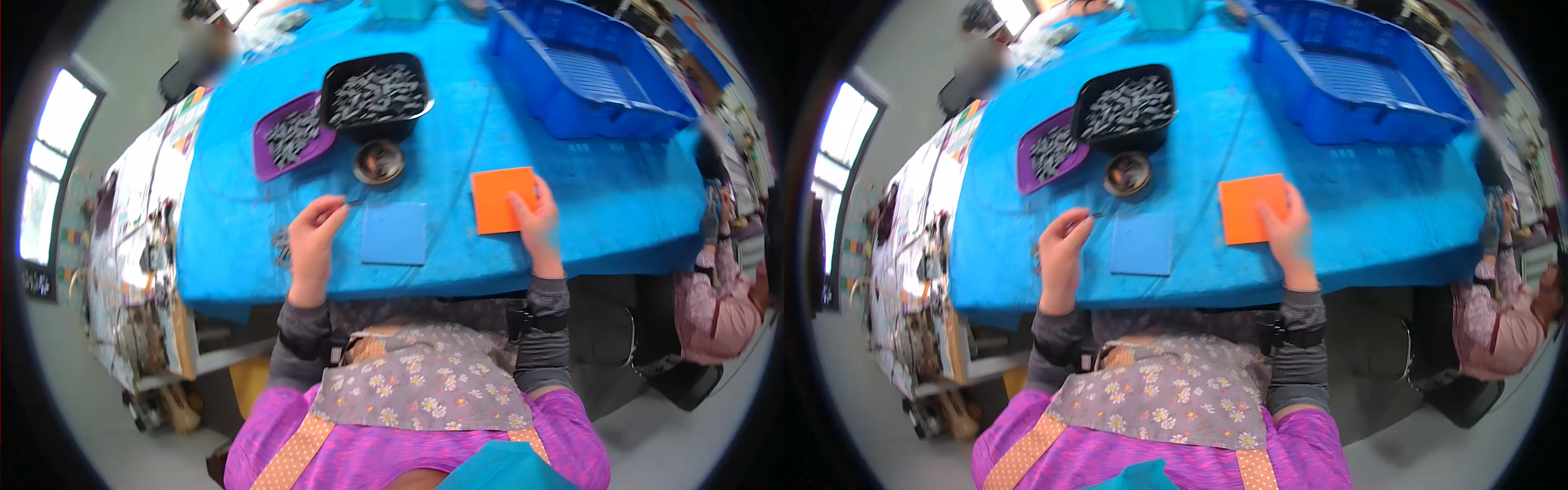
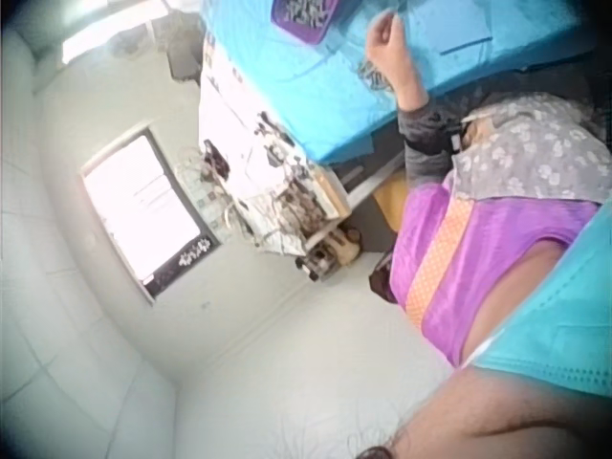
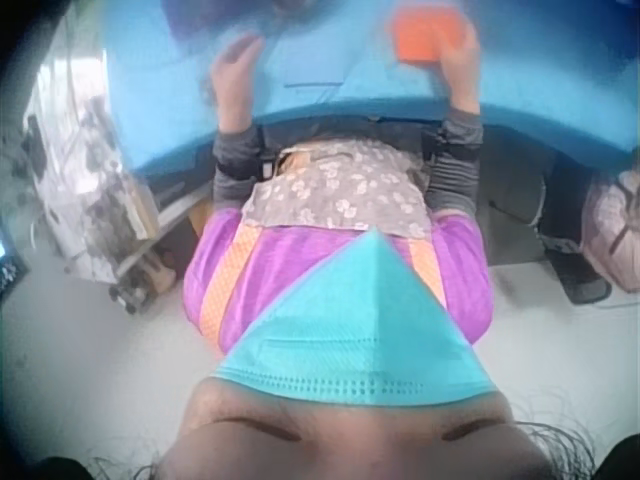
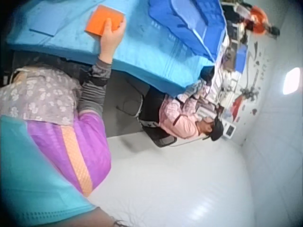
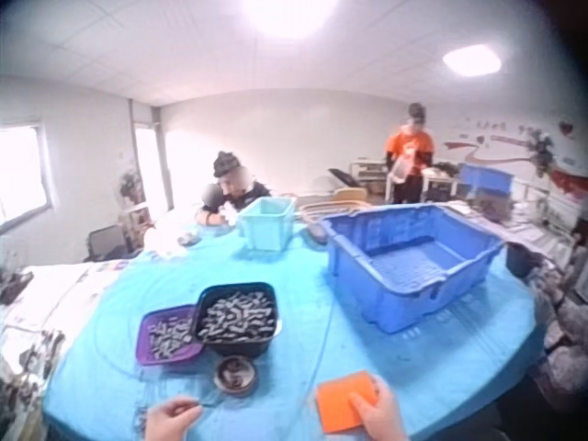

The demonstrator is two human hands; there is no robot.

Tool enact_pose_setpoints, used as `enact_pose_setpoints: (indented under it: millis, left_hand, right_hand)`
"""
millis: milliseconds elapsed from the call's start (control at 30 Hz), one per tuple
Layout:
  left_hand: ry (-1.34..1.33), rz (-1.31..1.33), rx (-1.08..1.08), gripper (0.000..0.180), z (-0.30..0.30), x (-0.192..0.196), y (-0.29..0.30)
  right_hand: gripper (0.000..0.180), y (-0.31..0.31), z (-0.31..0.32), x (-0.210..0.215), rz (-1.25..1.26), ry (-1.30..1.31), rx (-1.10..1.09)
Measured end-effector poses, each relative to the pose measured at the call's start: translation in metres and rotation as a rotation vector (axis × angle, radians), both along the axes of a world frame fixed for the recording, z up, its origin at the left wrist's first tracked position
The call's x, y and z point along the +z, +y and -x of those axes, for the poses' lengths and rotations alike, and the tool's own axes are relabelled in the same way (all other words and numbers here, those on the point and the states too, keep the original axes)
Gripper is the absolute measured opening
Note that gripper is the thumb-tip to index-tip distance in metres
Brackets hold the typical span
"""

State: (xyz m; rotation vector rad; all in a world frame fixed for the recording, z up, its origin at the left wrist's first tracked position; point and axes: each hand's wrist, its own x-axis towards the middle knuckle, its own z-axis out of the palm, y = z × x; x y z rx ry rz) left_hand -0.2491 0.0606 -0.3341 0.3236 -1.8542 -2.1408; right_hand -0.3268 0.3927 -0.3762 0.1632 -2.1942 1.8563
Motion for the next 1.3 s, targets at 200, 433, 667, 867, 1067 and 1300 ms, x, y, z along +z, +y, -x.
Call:
enact_pose_setpoints:
  millis: [200,433,667,867,1067,1300]
  left_hand:
    - [-0.023,-0.076,0.027,0.023,0.000,-0.001,0.008]
    - [0.009,-0.091,0.044,0.020,-0.003,0.001,0.008]
    - [0.001,-0.145,0.020,0.018,0.000,-0.005,0.010]
    - [-0.001,-0.162,0.034,0.022,0.001,-0.006,0.012]
    - [0.012,-0.168,0.067,0.021,0.003,-0.006,0.015]
    - [-0.007,-0.183,0.063,0.019,0.005,0.008,0.019]
  right_hand:
    - [0.044,0.001,-0.003,0.008,0.011,-0.079,0.013]
    - [0.046,-0.001,-0.005,0.010,0.008,-0.112,0.031]
    - [0.048,-0.003,-0.006,0.014,0.016,-0.106,0.031]
    - [0.048,-0.002,-0.005,0.013,0.004,-0.102,0.020]
    - [0.046,-0.003,-0.006,0.016,0.019,-0.108,0.025]
    - [0.045,-0.005,-0.007,0.017,0.046,-0.127,0.036]
